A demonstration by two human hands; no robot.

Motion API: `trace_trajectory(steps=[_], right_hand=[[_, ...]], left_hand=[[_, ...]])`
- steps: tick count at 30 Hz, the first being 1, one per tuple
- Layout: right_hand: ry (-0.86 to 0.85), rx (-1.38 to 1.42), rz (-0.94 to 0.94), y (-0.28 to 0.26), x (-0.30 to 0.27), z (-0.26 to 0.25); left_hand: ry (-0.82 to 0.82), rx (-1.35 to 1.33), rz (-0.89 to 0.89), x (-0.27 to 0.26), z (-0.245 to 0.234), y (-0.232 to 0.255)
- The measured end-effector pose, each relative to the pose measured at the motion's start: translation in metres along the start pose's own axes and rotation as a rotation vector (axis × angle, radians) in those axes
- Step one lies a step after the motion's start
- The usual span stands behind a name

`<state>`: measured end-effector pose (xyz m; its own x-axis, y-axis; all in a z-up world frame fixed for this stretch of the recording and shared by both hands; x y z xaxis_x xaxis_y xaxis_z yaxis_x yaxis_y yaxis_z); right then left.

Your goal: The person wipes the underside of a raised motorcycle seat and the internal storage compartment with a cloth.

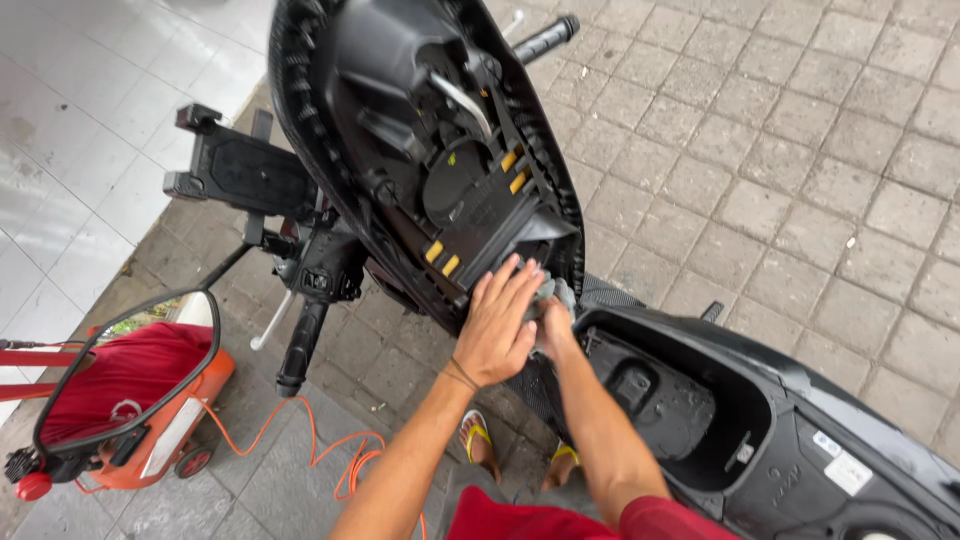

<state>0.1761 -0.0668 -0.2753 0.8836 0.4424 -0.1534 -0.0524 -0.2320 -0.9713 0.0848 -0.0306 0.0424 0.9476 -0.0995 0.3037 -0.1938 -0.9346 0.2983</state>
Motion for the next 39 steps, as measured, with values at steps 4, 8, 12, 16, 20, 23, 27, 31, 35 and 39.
trace_trajectory(steps=[4, 8, 12, 16, 20, 23, 27, 31, 35, 39], right_hand=[[-0.087, -0.041, 0.169, 0.04, -0.005, 0.035], [-0.129, -0.089, 0.268, 0.077, -0.002, 0.032], [-0.059, -0.161, 0.424, 0.087, -0.003, -0.009], [0.171, 0.223, 0.31, -0.006, -0.005, -0.024], [0.06, 0.309, 0.249, -0.103, -0.013, -0.015], [0.013, 0.105, 0.266, -0.013, 0.001, -0.025], [0.133, 0.204, 0.235, -0.051, -0.024, -0.029], [0.174, 0.099, 0.162, 0.008, 0.007, -0.007], [0.066, -0.165, -0.044, 0.012, 0.006, -0.019], [0.016, -0.271, 0.002, 0.033, -0.011, -0.01]], left_hand=[[0.022, -0.022, -0.01, 0.006, -0.003, -0.004], [0.029, -0.036, -0.019, 0.003, -0.002, -0.001], [0.01, -0.059, -0.02, 0.0, -0.003, -0.002], [-0.009, -0.026, -0.013, -0.002, -0.003, 0.002], [-0.001, -0.029, -0.032, 0.004, -0.002, -0.005], [-0.007, -0.016, -0.024, 0.0, -0.001, 0.0], [-0.027, -0.038, -0.027, -0.001, 0.0, 0.001], [-0.02, -0.074, -0.043, 0.0, 0.001, -0.003], [-0.049, -0.081, -0.046, -0.008, -0.003, 0.002], [-0.049, -0.126, -0.024, 0.006, -0.001, -0.005]])
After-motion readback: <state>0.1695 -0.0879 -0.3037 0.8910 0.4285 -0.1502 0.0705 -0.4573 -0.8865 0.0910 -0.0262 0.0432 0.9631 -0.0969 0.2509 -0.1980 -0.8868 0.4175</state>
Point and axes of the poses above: each hand's wrist, its own x-axis towards the middle knuckle, its own z-axis out of the palm, y = z × x, the point moved 8 cm from there along x, towards the middle knuckle, and after that the axes turned 4 degrees about x, right-handed, at the moved point
